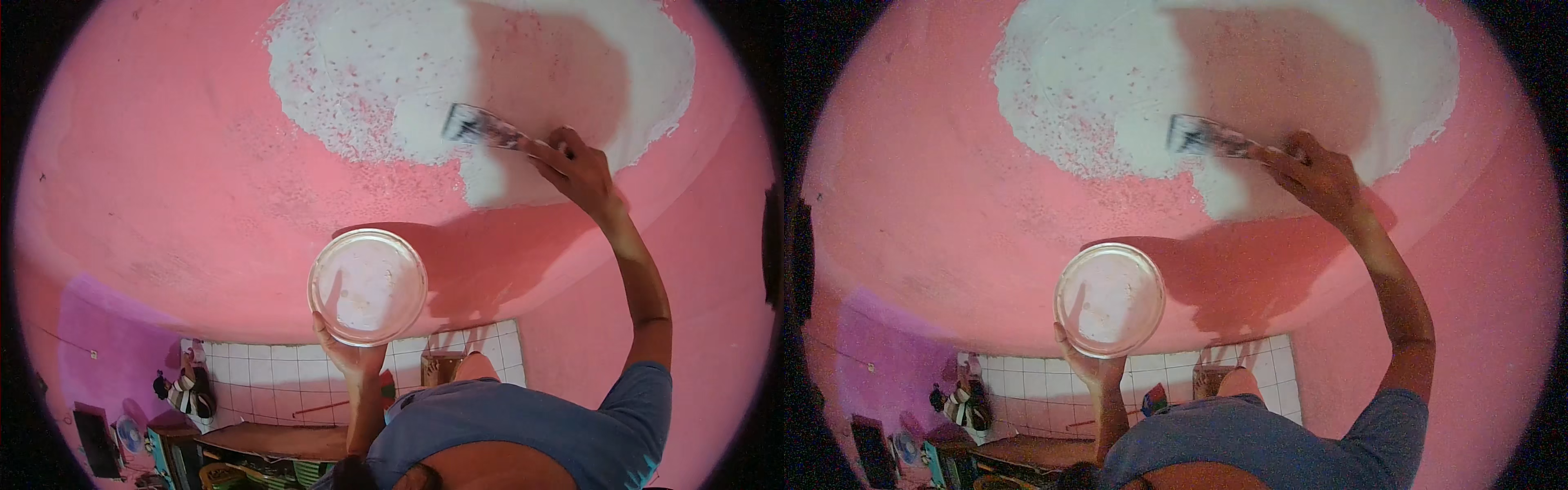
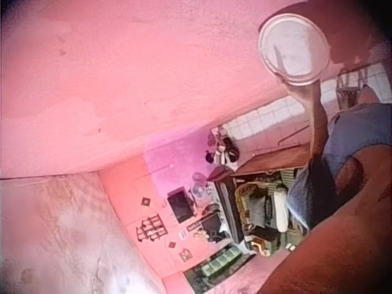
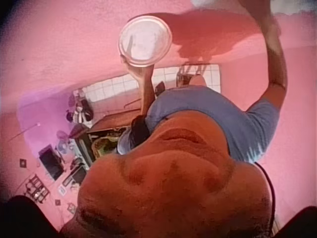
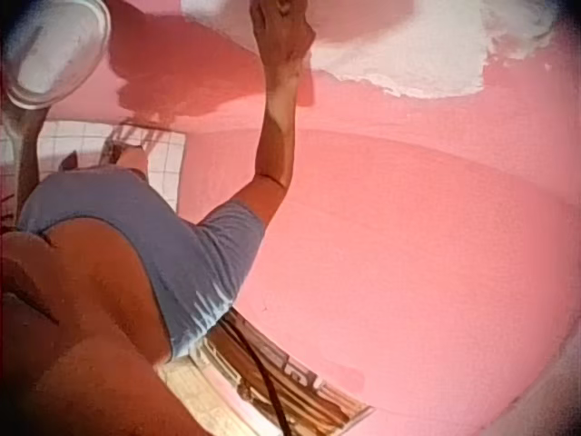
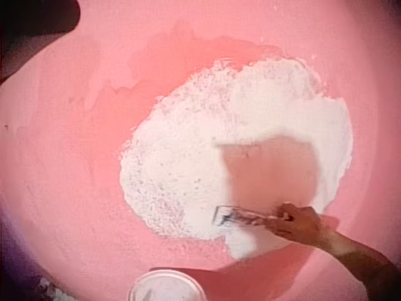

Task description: The person applies a white substance from a plastic lid onto a pink wall using a putty knife, spreading and smoothing the material over a damaged area.

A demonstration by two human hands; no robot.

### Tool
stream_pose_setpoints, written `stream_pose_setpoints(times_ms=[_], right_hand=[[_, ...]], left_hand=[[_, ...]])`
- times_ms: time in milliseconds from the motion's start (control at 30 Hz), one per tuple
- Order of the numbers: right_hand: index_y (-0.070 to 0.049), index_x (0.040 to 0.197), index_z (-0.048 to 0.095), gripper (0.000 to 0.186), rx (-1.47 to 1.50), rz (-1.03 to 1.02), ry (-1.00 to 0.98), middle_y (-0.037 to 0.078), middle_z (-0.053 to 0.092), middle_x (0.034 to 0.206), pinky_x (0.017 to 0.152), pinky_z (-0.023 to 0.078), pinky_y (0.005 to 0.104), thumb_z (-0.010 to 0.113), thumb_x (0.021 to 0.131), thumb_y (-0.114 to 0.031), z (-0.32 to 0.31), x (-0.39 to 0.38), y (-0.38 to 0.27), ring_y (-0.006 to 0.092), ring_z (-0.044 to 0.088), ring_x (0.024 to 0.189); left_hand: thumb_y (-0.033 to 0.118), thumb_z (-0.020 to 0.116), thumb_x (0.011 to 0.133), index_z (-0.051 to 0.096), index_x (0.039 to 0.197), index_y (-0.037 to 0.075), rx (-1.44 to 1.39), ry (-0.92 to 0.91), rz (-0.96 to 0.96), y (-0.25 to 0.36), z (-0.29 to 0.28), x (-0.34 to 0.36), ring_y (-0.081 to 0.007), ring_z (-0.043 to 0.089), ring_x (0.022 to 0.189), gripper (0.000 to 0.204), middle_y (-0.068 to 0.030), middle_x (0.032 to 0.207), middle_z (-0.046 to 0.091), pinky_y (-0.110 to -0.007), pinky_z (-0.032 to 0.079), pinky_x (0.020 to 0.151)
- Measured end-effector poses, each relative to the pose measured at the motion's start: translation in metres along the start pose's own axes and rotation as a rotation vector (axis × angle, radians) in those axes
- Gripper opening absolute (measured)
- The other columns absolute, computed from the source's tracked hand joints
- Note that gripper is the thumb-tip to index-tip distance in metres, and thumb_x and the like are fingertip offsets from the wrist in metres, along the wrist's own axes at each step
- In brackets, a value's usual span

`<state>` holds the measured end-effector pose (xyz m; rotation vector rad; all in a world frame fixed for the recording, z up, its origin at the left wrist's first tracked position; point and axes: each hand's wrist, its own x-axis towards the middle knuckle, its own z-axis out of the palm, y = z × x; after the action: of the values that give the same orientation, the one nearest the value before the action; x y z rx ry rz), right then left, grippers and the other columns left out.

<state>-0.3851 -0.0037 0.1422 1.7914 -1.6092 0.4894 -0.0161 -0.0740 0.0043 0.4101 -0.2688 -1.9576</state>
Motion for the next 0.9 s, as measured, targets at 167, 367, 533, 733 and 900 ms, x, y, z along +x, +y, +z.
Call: stream_pose_setpoints(times_ms=[167, 367, 533, 733, 900], right_hand=[[-0.022, 0.109, 0.068, 0.042, 0.032, -0.043, 0.253, 0.003, 0.053, 0.086, 0.043, 0.042, 0.0278, 0.075, 0.072, -0.005, -0.011, -0.019, -0.002, 0.0103, 0.049, 0.051], [-0.022, 0.109, 0.069, 0.042, 0.065, -0.102, 0.264, 0.005, 0.052, 0.093, 0.044, 0.043, 0.0253, 0.077, 0.070, -0.006, -0.001, 0.035, -0.040, 0.0107, 0.050, 0.054], [-0.029, 0.115, 0.063, 0.045, -0.025, -0.039, 0.244, 0.005, 0.051, 0.098, 0.047, 0.051, 0.0266, 0.076, 0.073, -0.017, 0.010, -0.003, -0.002, 0.0126, 0.058, 0.058], [-0.027, 0.107, 0.067, 0.038, 0.003, -0.002, 0.237, 0.003, 0.050, 0.095, 0.047, 0.050, 0.0276, 0.077, 0.072, -0.015, -0.004, -0.009, -0.018, 0.0127, 0.057, 0.059], [-0.028, 0.110, 0.066, 0.040, 0.048, -0.115, 0.285, 0.002, 0.050, 0.094, 0.047, 0.051, 0.0283, 0.077, 0.072, -0.018, -0.016, 0.047, -0.046, 0.0136, 0.059, 0.061]], left_hand=[[0.055, 0.049, 0.086, 0.034, 0.142, 0.013, -0.114, -0.096, -0.026, 0.007, 0.004, 0.002, -0.0330, 0.032, 0.133, 0.071, -0.0136, 0.145, 0.033, -0.057, 0.028, 0.107], [0.055, 0.048, 0.087, 0.033, 0.143, 0.013, -0.011, -0.148, -0.024, 0.000, 0.019, -0.002, -0.0332, 0.029, 0.135, 0.071, -0.0129, 0.146, 0.031, -0.056, 0.026, 0.109], [0.056, 0.047, 0.087, 0.032, 0.143, 0.013, -0.032, -0.136, -0.004, 0.001, 0.011, -0.001, -0.0335, 0.028, 0.136, 0.073, -0.0134, 0.147, 0.030, -0.057, 0.025, 0.109], [0.056, 0.046, 0.087, 0.031, 0.143, 0.011, -0.056, -0.166, -0.018, 0.005, 0.004, 0.002, -0.0335, 0.030, 0.134, 0.073, -0.0139, 0.147, 0.030, -0.057, 0.025, 0.109], [0.059, 0.043, 0.088, 0.032, 0.143, 0.013, 0.064, -0.085, 0.000, 0.001, 0.020, -0.004, -0.0337, 0.030, 0.134, 0.073, -0.0137, 0.147, 0.030, -0.057, 0.027, 0.108]])
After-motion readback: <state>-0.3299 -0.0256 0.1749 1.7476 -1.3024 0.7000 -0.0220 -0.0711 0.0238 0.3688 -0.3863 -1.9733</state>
